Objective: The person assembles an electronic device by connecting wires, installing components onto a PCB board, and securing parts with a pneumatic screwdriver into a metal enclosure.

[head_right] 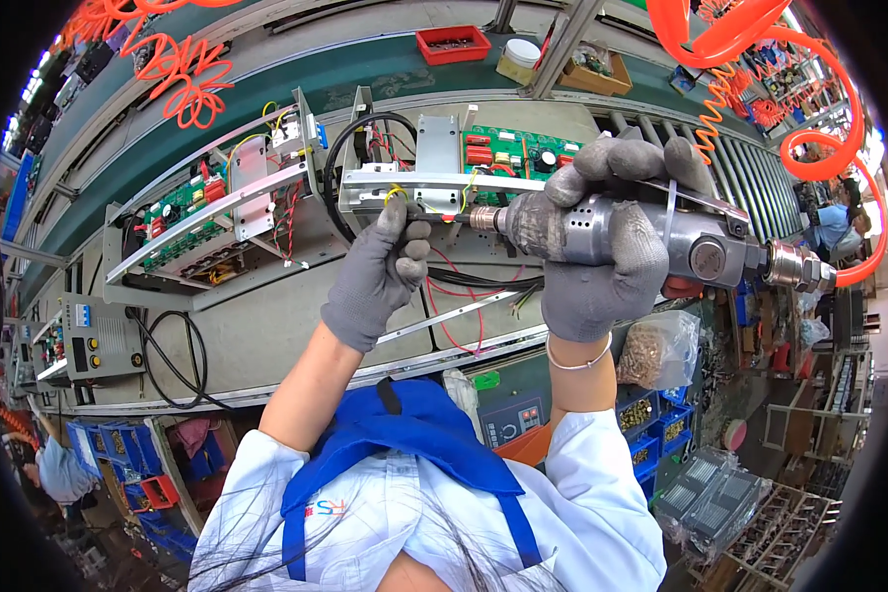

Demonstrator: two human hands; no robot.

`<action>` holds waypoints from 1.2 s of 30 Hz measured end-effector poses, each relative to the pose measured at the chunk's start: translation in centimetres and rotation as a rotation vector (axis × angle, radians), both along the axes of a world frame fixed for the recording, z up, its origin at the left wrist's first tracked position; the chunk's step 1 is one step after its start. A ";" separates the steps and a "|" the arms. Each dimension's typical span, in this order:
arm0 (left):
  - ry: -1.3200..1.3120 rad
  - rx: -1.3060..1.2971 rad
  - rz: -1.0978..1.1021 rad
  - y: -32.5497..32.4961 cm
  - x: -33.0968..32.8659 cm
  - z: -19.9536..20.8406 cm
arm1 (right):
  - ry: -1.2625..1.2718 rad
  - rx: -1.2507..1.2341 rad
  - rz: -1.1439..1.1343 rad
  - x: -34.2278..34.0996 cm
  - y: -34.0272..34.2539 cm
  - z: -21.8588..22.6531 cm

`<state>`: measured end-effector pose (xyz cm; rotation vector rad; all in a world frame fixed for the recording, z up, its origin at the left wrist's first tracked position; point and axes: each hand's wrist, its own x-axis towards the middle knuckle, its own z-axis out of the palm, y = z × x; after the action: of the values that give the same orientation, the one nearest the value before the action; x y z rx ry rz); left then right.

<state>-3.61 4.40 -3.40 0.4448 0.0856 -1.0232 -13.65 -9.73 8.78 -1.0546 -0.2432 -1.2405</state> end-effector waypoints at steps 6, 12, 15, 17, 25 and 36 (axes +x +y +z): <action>0.012 -0.108 -0.082 -0.5 0.3 -1.2 | 0.005 0.011 0.017 -0.1 0.0 0.1; 0.060 0.192 -0.157 -0.2 0.0 0.0 | 0.022 0.045 -0.137 0.2 0.3 1.1; 0.130 0.279 -0.234 -1.6 -0.5 -3.6 | -0.022 0.097 -0.181 0.4 -0.1 1.7; 0.148 0.015 -0.181 -2.9 -0.5 -4.9 | -0.015 0.036 -0.228 0.4 -0.4 1.9; -0.170 -0.038 0.258 -1.3 0.2 -2.7 | -0.076 0.035 -0.025 2.0 0.1 3.3; -0.391 0.521 0.507 -0.8 2.6 0.8 | 0.018 -0.079 0.181 8.1 2.2 2.5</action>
<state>-1.05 3.55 -2.62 1.0323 0.1071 -0.3900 -5.53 -7.49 11.32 -1.0865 -0.3681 -1.0655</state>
